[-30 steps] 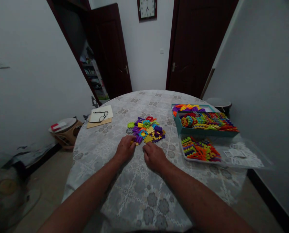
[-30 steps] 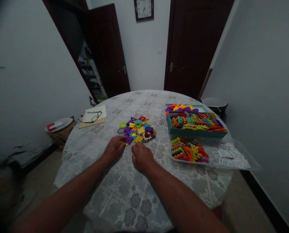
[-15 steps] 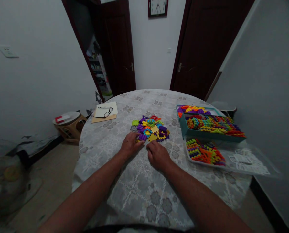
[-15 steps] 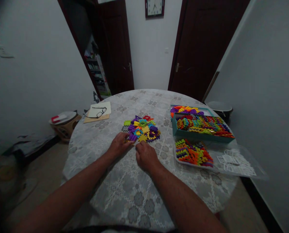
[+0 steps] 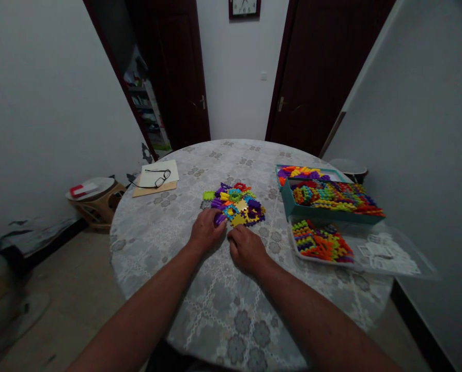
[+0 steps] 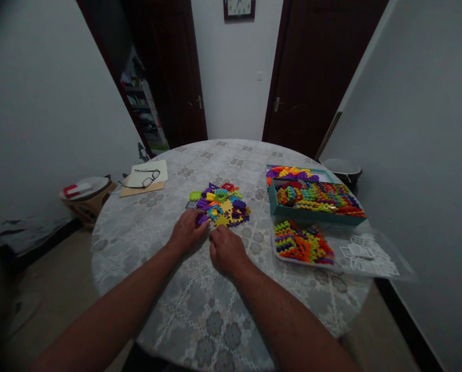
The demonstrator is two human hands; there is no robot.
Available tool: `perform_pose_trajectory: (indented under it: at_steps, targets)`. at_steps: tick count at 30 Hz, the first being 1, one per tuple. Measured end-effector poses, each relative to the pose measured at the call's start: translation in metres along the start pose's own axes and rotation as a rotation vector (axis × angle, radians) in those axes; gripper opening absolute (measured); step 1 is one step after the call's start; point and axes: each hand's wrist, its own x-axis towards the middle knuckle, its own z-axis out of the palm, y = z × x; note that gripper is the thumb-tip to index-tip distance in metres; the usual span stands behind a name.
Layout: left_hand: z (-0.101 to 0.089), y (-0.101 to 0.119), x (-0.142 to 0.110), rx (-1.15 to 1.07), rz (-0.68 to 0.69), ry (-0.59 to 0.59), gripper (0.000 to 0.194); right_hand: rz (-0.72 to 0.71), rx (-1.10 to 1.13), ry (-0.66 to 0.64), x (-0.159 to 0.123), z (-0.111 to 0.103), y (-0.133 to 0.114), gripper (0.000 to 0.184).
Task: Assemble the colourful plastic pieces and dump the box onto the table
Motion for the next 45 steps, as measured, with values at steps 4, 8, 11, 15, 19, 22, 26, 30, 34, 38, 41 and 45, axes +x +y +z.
perform_pose_trajectory:
  at_steps: [4,8,11,15,19,22,26,30,34,38,41,45]
  targets:
    - [-0.002,-0.001,0.001,-0.050,-0.029,0.016,0.029,0.009,0.000,-0.010,0.000,0.000,0.001,0.016]
    - [-0.004,0.001,0.002,-0.078,-0.034,0.008,0.028,-0.007,0.002,-0.002,0.000,0.001,0.002,0.016]
    - [-0.007,0.000,0.003,-0.116,-0.043,-0.007,0.028,-0.011,0.007,0.001,0.000,0.002,0.003,0.017]
    - [-0.009,-0.002,0.003,-0.145,-0.043,-0.024,0.028,0.000,0.004,0.003,0.000,0.001,0.002,0.017]
    - [-0.012,-0.001,0.002,-0.168,-0.036,-0.020,0.030,0.007,-0.007,-0.003,-0.001,-0.001,0.001,0.017]
    - [-0.015,0.003,0.002,-0.197,-0.023,-0.014,0.029,0.007,-0.001,-0.011,0.000,-0.002,0.001,0.018]
    - [-0.023,0.010,0.003,-0.274,-0.040,-0.033,0.030,-0.001,0.071,0.025,-0.001,0.000,0.004,0.022]
    - [-0.032,0.015,0.002,-0.363,-0.122,-0.087,0.028,-0.021,0.245,0.198,-0.003,0.004,0.008,0.046]
    - [-0.038,0.023,-0.001,-0.401,-0.126,-0.187,0.028,-0.058,0.350,0.306,-0.005,0.005,0.009,0.067]
    - [-0.035,0.032,-0.007,-0.458,-0.074,-0.298,0.049,-0.159,0.364,0.286,-0.006,0.004,0.011,0.071]
    - [-0.032,0.034,-0.010,-0.479,-0.048,-0.349,0.066,-0.192,0.352,0.284,-0.006,0.005,0.011,0.068]
    - [-0.033,0.033,-0.012,-0.502,-0.007,-0.388,0.072,-0.231,0.366,0.278,-0.006,0.006,0.010,0.060]
